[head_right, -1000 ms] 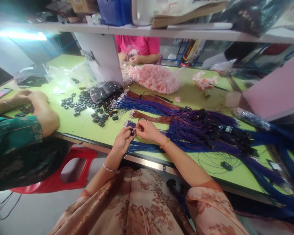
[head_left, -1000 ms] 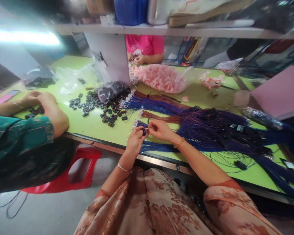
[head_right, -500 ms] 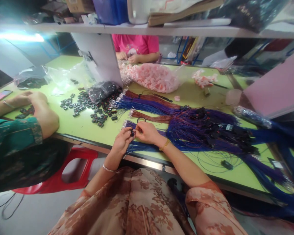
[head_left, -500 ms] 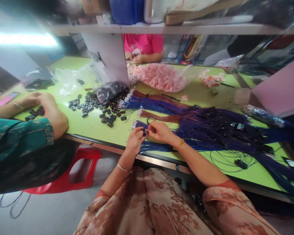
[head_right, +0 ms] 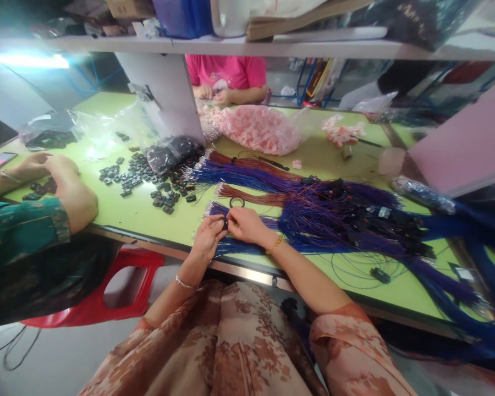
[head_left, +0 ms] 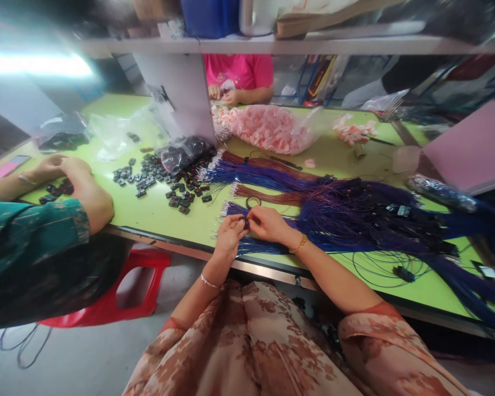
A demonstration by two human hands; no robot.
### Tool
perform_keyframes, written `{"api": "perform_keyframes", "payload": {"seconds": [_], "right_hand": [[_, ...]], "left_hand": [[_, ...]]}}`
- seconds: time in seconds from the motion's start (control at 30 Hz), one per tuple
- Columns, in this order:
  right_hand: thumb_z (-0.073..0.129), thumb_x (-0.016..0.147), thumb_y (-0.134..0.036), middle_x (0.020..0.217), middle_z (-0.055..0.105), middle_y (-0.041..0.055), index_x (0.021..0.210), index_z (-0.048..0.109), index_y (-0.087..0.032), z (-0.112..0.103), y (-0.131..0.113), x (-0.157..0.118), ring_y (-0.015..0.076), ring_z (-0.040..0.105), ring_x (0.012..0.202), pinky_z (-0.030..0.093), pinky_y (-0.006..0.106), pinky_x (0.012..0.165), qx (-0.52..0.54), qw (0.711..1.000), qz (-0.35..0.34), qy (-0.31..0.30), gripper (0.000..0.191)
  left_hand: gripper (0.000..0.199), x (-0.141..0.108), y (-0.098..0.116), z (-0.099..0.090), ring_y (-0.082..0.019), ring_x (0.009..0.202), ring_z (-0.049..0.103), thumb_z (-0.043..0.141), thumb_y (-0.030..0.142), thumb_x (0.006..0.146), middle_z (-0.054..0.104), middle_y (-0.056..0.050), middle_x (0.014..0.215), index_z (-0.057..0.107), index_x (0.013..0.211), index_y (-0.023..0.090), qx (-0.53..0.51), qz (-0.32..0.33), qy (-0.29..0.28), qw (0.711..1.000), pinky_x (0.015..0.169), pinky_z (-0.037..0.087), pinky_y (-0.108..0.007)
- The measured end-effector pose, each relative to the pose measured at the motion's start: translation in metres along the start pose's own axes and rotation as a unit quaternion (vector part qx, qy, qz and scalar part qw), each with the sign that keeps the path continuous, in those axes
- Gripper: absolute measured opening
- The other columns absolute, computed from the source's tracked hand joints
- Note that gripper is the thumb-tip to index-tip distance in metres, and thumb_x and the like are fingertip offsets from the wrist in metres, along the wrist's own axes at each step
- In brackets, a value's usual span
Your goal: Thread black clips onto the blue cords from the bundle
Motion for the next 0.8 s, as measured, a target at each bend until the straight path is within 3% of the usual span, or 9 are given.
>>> {"api": "perform_keyframes", "payload": {"seconds": [0.27,0.4,0.47,0.53,0.6,0.67,0.7,0.77,0.8], "right_hand": [[0.052,0.084,-0.025,0.076,0.064,0.003,0.085,0.06,-0.017,-0.009,-0.004,-0.001,0.013,0.054,0.066,0.034,0.024,0.06,0.052,0.998,0.036,-0.021,0.012],[0.063,0.076,-0.027,0.076,0.064,-0.0001,0.097,0.056,-0.018,-0.023,-0.011,-0.005,0.0124,0.055,0.064,0.038,0.023,0.06,0.091,0.994,0.041,-0.044,0.025],[0.06,0.075,-0.022,0.075,0.063,-0.0009,0.097,0.055,-0.019,-0.036,-0.007,-0.01,0.012,0.055,0.064,0.04,0.023,0.061,0.099,0.994,0.051,-0.004,0.023],[0.056,0.077,-0.022,0.078,0.063,0.0001,0.097,0.055,-0.019,-0.061,0.008,-0.019,0.0122,0.057,0.067,0.043,0.024,0.064,0.101,0.986,0.085,0.099,0.02],[0.057,0.078,-0.026,0.084,0.064,0.0029,0.097,0.055,-0.019,-0.092,0.034,-0.034,0.0131,0.058,0.071,0.045,0.025,0.069,0.068,0.958,0.14,0.24,0.021],[0.057,0.078,-0.025,0.086,0.063,0.006,0.101,0.055,-0.016,-0.123,0.068,-0.055,0.0138,0.058,0.071,0.045,0.026,0.069,-0.02,0.901,0.218,0.375,0.025],[0.057,0.077,-0.022,0.086,0.064,0.0076,0.106,0.054,-0.015,-0.135,0.086,-0.067,0.015,0.059,0.073,0.043,0.027,0.069,-0.075,0.869,0.267,0.409,0.03],[0.056,0.076,-0.017,0.083,0.065,0.0102,0.108,0.056,-0.013,-0.147,0.119,-0.088,0.018,0.059,0.075,0.04,0.03,0.071,-0.182,0.809,0.385,0.405,0.033],[0.058,0.075,-0.019,0.081,0.065,0.0109,0.103,0.059,-0.014,-0.147,0.134,-0.097,0.02,0.058,0.074,0.038,0.031,0.068,-0.215,0.794,0.449,0.348,0.029]], "left_hand": [[0.039,-0.001,0.002,0.001,-0.011,0.07,0.062,0.081,0.026,0.057,0.063,0.0,0.073,0.058,0.087,0.015,-0.011,0.01,0.005,1.0,0.076,0.05,-0.03],[0.035,-0.003,0.006,0.006,-0.012,0.074,0.063,0.079,0.026,0.063,0.064,-0.001,0.078,0.059,0.09,0.016,-0.011,0.027,-0.014,0.999,0.083,0.05,-0.034],[0.035,-0.005,0.006,0.007,-0.014,0.084,0.064,0.078,0.028,0.065,0.067,-0.004,0.09,0.06,0.093,0.017,-0.016,0.022,-0.021,0.999,0.09,0.047,-0.035],[0.035,-0.007,0.005,0.004,-0.015,0.097,0.064,0.077,0.03,0.068,0.067,-0.006,0.103,0.06,0.096,0.018,-0.018,0.012,-0.011,1.0,0.098,0.043,-0.035],[0.034,-0.007,0.002,-0.001,-0.017,0.107,0.061,0.076,0.033,0.069,0.065,-0.008,0.11,0.061,0.096,0.018,-0.015,0.005,0.006,1.0,0.102,0.039,-0.035],[0.033,-0.007,-0.001,-0.006,-0.019,0.113,0.058,0.075,0.035,0.07,0.065,-0.008,0.113,0.061,0.096,0.019,-0.016,0.005,0.011,1.0,0.104,0.037,-0.036],[0.033,-0.006,-0.003,-0.008,-0.02,0.115,0.057,0.075,0.036,0.07,0.065,-0.009,0.114,0.062,0.096,0.019,-0.016,0.007,0.007,1.0,0.105,0.037,-0.037],[0.035,-0.006,-0.007,-0.009,-0.021,0.117,0.056,0.074,0.038,0.071,0.064,-0.01,0.116,0.061,0.097,0.019,-0.014,0.014,-0.004,1.0,0.106,0.035,-0.038],[0.036,-0.006,-0.008,-0.009,-0.021,0.118,0.056,0.074,0.039,0.071,0.064,-0.01,0.117,0.061,0.098,0.019,-0.011,0.017,-0.009,1.0,0.106,0.035,-0.039]]}}
Point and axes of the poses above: each hand's wrist, its own x-axis towards the middle knuckle, its own z-axis out of the palm, y = z × x, the point moved 2 cm from there along x, towards the middle knuckle
